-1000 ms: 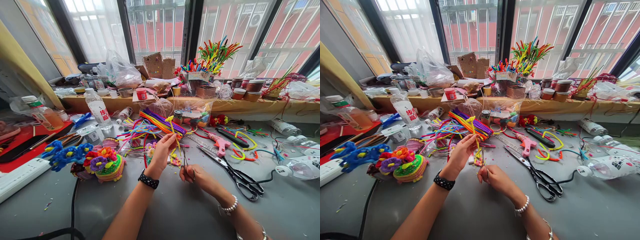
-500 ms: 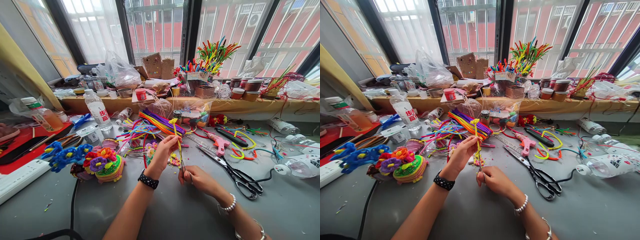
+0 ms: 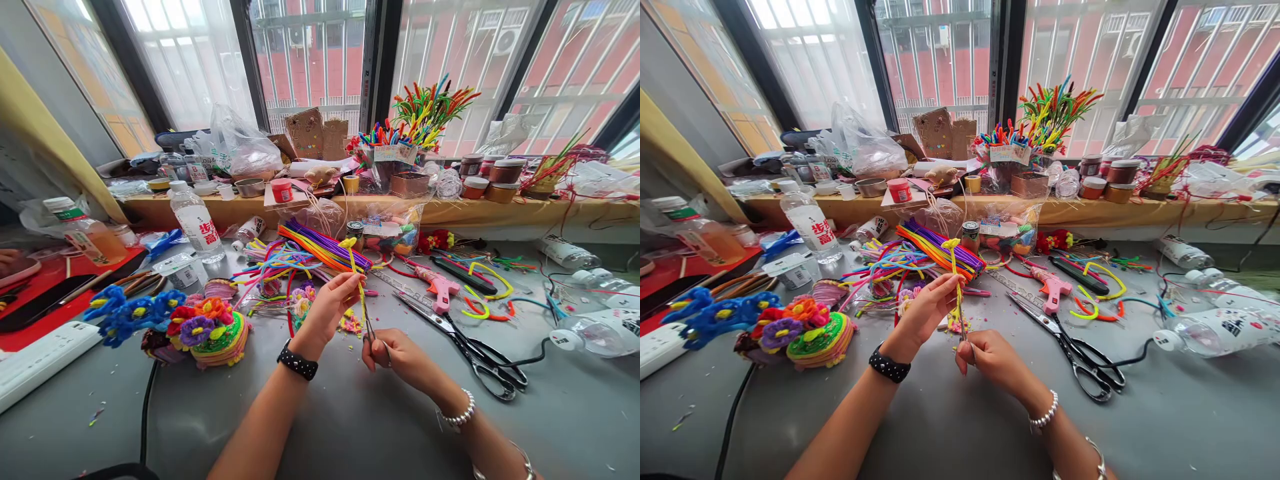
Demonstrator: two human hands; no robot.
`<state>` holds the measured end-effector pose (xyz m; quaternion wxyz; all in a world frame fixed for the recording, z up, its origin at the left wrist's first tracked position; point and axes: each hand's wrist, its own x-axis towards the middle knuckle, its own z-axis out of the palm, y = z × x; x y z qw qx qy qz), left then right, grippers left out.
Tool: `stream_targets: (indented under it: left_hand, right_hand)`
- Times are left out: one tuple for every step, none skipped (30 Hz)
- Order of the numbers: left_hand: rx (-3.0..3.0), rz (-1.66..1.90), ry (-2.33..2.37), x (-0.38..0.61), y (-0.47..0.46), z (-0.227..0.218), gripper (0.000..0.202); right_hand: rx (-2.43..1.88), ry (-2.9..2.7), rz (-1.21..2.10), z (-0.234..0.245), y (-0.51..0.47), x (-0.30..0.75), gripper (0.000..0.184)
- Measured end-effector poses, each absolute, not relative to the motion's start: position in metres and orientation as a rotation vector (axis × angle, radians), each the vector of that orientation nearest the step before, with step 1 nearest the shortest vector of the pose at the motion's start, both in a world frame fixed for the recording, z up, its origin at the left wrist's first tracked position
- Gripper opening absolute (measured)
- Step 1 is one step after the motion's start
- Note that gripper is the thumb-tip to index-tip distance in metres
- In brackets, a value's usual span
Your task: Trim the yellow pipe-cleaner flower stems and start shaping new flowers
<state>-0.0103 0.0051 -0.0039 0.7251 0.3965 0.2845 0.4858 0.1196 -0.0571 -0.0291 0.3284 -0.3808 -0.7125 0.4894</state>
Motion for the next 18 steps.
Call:
stream_targets:
  left_hand:
    - [0.869, 1.073, 0.628, -0.0104, 0.0055, -0.0043, 0.013]
    - [0.865, 1.075, 0.627, -0.0104, 0.0059, -0.0046, 0.013]
    - [0.861, 1.079, 0.626, -0.0103, 0.0063, -0.0050, 0.013]
    - [0.855, 1.084, 0.622, -0.0103, 0.0066, -0.0054, 0.013]
    - [0.845, 1.092, 0.617, -0.0102, 0.0069, -0.0057, 0.012]
    - [0.834, 1.101, 0.612, -0.0101, 0.0073, -0.0060, 0.012]
    - [0.825, 1.110, 0.606, -0.0101, 0.0077, -0.0062, 0.012]
    - [0.818, 1.117, 0.600, -0.0101, 0.0080, -0.0064, 0.013]
    - [0.814, 1.122, 0.594, -0.0101, 0.0083, -0.0064, 0.013]
    - [0.810, 1.127, 0.588, -0.0102, 0.0085, -0.0064, 0.013]
    - [0.806, 1.131, 0.585, -0.0103, 0.0086, -0.0063, 0.013]
    - [0.801, 1.134, 0.584, -0.0105, 0.0085, -0.0061, 0.013]
    - [0.791, 1.140, 0.585, -0.0106, 0.0082, -0.0057, 0.012]
    - [0.780, 1.146, 0.586, -0.0106, 0.0078, -0.0052, 0.012]
    - [0.769, 1.152, 0.588, -0.0107, 0.0072, -0.0046, 0.012]
    - [0.759, 1.157, 0.590, -0.0107, 0.0067, -0.0040, 0.011]
    - [0.752, 1.159, 0.591, -0.0107, 0.0062, -0.0033, 0.011]
    - [0.748, 1.159, 0.592, -0.0108, 0.0058, -0.0026, 0.011]
  right_hand:
    - [-0.995, -1.858, 1.284, -0.0293, -0.0571, 0.1199, 0.060]
    - [-0.993, -1.854, 1.283, -0.0296, -0.0571, 0.1202, 0.060]
    - [-0.990, -1.851, 1.279, -0.0300, -0.0571, 0.1204, 0.060]
    - [-0.990, -1.847, 1.273, -0.0305, -0.0570, 0.1206, 0.060]
    - [-0.990, -1.845, 1.265, -0.0310, -0.0568, 0.1206, 0.060]
    - [-0.991, -1.847, 1.257, -0.0313, -0.0566, 0.1206, 0.060]
    - [-0.992, -1.851, 1.249, -0.0315, -0.0563, 0.1206, 0.060]
    - [-0.994, -1.858, 1.238, -0.0316, -0.0559, 0.1206, 0.060]
    - [-0.997, -1.865, 1.226, -0.0316, -0.0556, 0.1206, 0.060]
    - [-1.005, -1.870, 1.216, -0.0315, -0.0552, 0.1206, 0.060]
    - [-1.017, -1.874, 1.210, -0.0313, -0.0549, 0.1206, 0.060]
    - [-1.030, -1.875, 1.206, -0.0312, -0.0547, 0.1207, 0.060]
    - [-1.043, -1.874, 1.204, -0.0313, -0.0545, 0.1207, 0.060]
    - [-1.054, -1.873, 1.204, -0.0314, -0.0543, 0.1207, 0.059]
    - [-1.060, -1.873, 1.202, -0.0316, -0.0541, 0.1207, 0.059]
    - [-1.059, -1.875, 1.201, -0.0319, -0.0540, 0.1205, 0.058]
    - [-1.054, -1.882, 1.202, -0.0321, -0.0538, 0.1203, 0.058]
    - [-1.048, -1.890, 1.207, -0.0324, -0.0536, 0.1201, 0.058]
